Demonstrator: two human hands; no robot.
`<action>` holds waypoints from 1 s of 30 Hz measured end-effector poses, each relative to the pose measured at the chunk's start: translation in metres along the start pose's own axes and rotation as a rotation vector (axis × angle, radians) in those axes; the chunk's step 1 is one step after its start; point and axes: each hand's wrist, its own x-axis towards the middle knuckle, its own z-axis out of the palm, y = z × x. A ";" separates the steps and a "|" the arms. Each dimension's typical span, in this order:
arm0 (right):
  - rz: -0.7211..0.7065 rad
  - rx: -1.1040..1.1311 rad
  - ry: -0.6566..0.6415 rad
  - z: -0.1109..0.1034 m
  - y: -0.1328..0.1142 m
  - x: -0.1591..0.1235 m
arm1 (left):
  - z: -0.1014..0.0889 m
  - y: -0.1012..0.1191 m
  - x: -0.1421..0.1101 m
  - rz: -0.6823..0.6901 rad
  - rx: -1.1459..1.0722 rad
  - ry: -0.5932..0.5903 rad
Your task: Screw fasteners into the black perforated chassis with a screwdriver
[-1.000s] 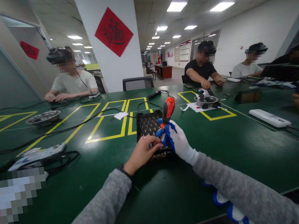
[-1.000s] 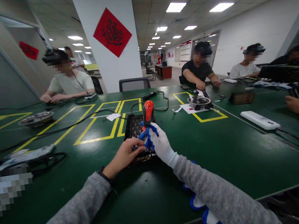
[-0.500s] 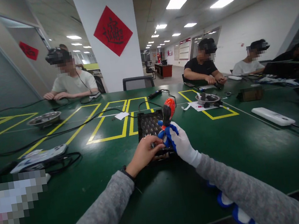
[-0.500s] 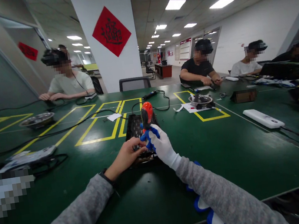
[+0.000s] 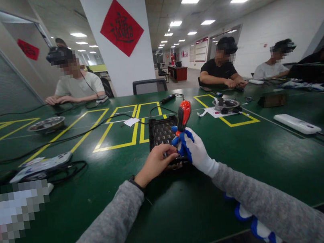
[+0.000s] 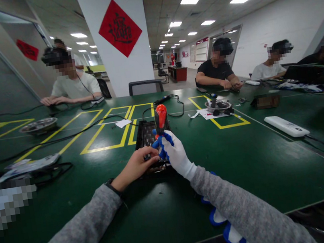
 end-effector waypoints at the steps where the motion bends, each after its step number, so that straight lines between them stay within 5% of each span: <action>1: -0.004 0.000 0.004 0.000 0.000 0.000 | 0.000 0.000 0.000 -0.010 -0.001 0.007; 10: 0.026 0.011 -0.053 -0.001 -0.001 0.001 | 0.000 -0.001 -0.001 0.063 0.065 0.002; 30: -0.001 -0.010 -0.065 0.002 -0.004 -0.001 | 0.001 -0.001 0.000 -0.002 0.101 0.051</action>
